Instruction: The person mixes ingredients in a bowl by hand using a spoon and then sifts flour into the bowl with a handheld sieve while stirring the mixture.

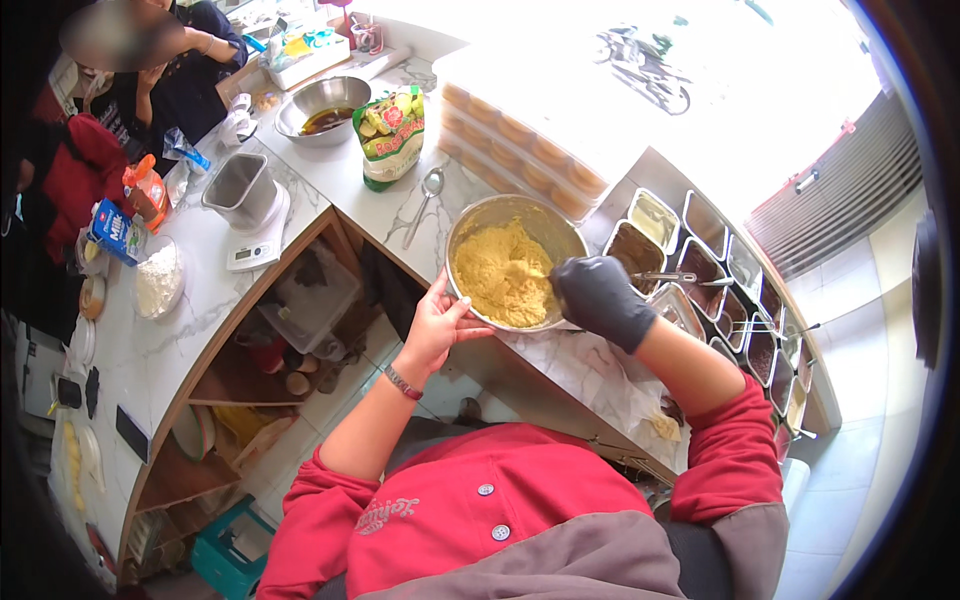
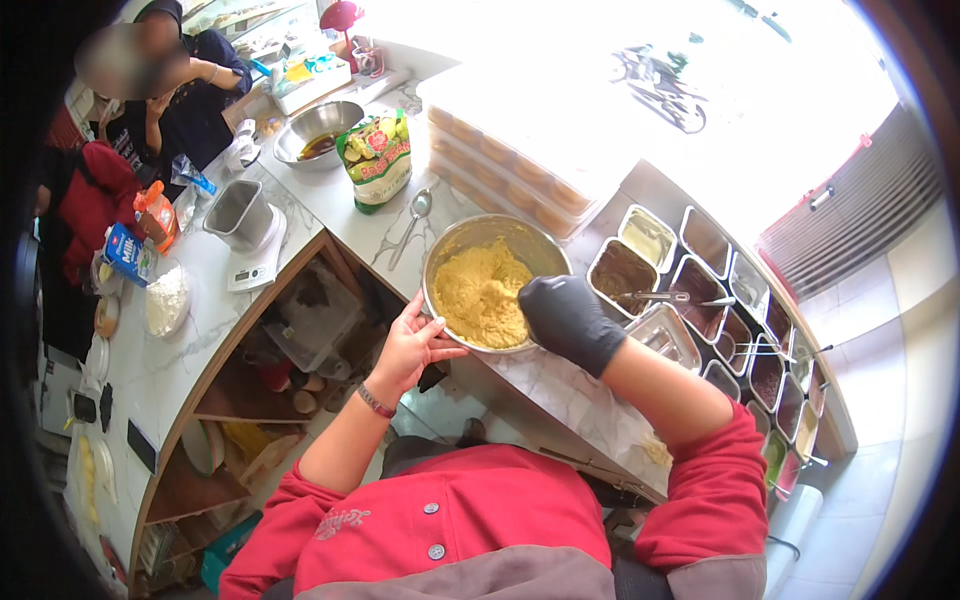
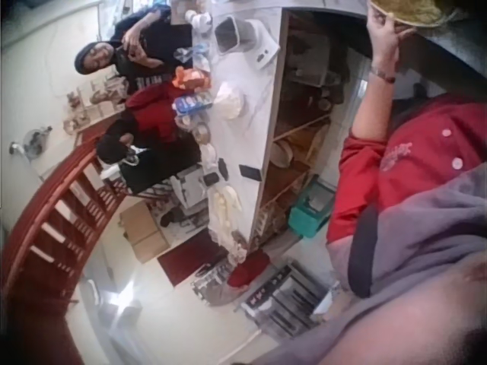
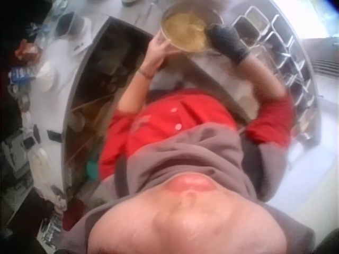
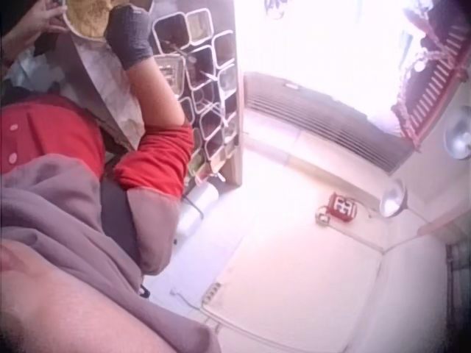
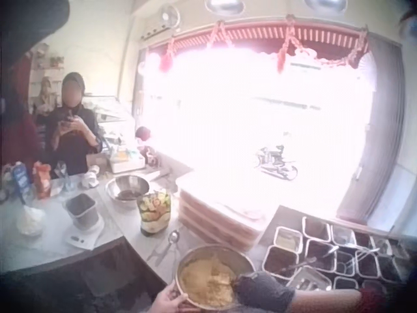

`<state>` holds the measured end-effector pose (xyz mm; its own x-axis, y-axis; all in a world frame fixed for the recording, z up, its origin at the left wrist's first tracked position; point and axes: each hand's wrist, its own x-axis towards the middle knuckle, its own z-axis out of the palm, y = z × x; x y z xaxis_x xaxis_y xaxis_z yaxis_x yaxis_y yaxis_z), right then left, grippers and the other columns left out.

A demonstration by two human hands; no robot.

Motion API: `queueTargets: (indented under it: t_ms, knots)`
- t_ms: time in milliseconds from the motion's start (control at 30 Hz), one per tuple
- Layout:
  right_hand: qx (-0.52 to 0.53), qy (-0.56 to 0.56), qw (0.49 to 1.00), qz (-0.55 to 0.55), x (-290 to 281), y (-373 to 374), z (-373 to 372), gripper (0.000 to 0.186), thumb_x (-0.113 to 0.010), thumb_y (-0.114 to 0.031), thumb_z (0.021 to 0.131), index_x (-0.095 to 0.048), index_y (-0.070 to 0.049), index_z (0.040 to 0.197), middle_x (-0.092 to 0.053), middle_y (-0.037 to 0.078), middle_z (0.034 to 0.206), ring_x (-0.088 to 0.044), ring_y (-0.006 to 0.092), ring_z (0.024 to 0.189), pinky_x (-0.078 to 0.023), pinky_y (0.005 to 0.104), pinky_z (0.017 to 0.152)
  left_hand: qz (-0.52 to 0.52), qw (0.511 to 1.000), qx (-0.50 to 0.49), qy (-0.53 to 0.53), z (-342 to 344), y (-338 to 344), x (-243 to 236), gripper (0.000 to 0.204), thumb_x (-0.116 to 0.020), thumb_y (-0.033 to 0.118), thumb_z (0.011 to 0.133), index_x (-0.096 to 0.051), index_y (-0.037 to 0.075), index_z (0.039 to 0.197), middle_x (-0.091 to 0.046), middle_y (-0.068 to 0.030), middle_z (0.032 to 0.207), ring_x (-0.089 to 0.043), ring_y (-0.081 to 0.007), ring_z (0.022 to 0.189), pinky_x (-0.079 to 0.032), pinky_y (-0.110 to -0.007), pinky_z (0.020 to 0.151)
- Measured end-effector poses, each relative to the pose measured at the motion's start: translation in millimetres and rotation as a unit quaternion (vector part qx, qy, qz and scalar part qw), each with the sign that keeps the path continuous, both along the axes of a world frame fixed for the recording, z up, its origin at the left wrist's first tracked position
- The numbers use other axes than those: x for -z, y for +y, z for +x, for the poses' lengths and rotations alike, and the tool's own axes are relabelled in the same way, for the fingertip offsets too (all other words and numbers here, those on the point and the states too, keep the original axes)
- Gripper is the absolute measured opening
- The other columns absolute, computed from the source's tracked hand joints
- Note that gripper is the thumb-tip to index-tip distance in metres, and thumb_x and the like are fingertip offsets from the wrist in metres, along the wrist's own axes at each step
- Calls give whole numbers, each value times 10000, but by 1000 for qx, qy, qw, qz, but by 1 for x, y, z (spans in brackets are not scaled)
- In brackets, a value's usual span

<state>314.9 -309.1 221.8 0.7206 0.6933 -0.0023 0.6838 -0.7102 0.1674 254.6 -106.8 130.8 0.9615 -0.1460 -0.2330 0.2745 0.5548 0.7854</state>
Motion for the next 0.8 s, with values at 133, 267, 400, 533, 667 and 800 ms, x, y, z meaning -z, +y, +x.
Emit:
queueTargets:
  t_ms: [133, 267, 400, 533, 667, 800]
  knots:
    - [19, 106, 994, 16, 10, -2, -7, 86, -546, -77, 633, -610, -23, 613, -589, 170, 609, -617, 282, 578, -496, 362, 510, 0, 1000, 20, -5, 6, 0, 0, 585, -384, 4, 874, -97, 111, 1373, -577, -149, 954, -617, -266, 805, -537, -410, 715]
    - [103, -22, 994, 21, 23, -22, 25, 87, -553, -74, 658, -619, -27, 628, -592, 173, 609, -621, 283, 581, -499, 357, 508, 24, 999, 38, 3, 12, -2, -3, 581, -384, 3, 872, -107, 112, 1371, -566, -165, 974, -616, -272, 808, -537, -411, 714]
    - [135, -42, 977, 162, -19, -21, 16, 137, -512, -97, 746, -584, -5, 675, -579, 190, 631, -599, 314, 578, -487, 374, 521, 18, 1000, 10, 19, 8, -2, 0, 580, -387, 6, 873, -106, 107, 1370, -558, -169, 984, -617, -272, 803, -539, -412, 713]
    - [173, -30, 949, 261, 11, -25, -18, 159, -479, -144, 812, -512, -5, 741, -547, 187, 637, -562, 340, 558, -462, 406, 514, 1, 1000, -14, 19, 5, -6, 1, 588, -396, 12, 873, -96, 103, 1371, -551, -165, 977, -618, -276, 796, -543, -411, 703]
    - [172, -68, 933, 310, 60, -38, -42, 122, -474, -129, 818, -494, -21, 767, -532, 171, 642, -553, 330, 560, -461, 394, 517, -6, 999, -25, 21, 3, -11, 2, 592, -403, 11, 870, -93, 91, 1368, -549, -161, 961, -619, -279, 785, -545, -411, 695]
    - [170, -37, 943, 284, 94, -52, -53, 100, -466, -116, 822, -481, -35, 766, -516, 158, 629, -545, 313, 550, -461, 385, 504, -10, 1000, -13, 11, 5, -11, 0, 598, -409, 9, 865, -90, 81, 1366, -547, -164, 956, -619, -282, 785, -545, -411, 696]
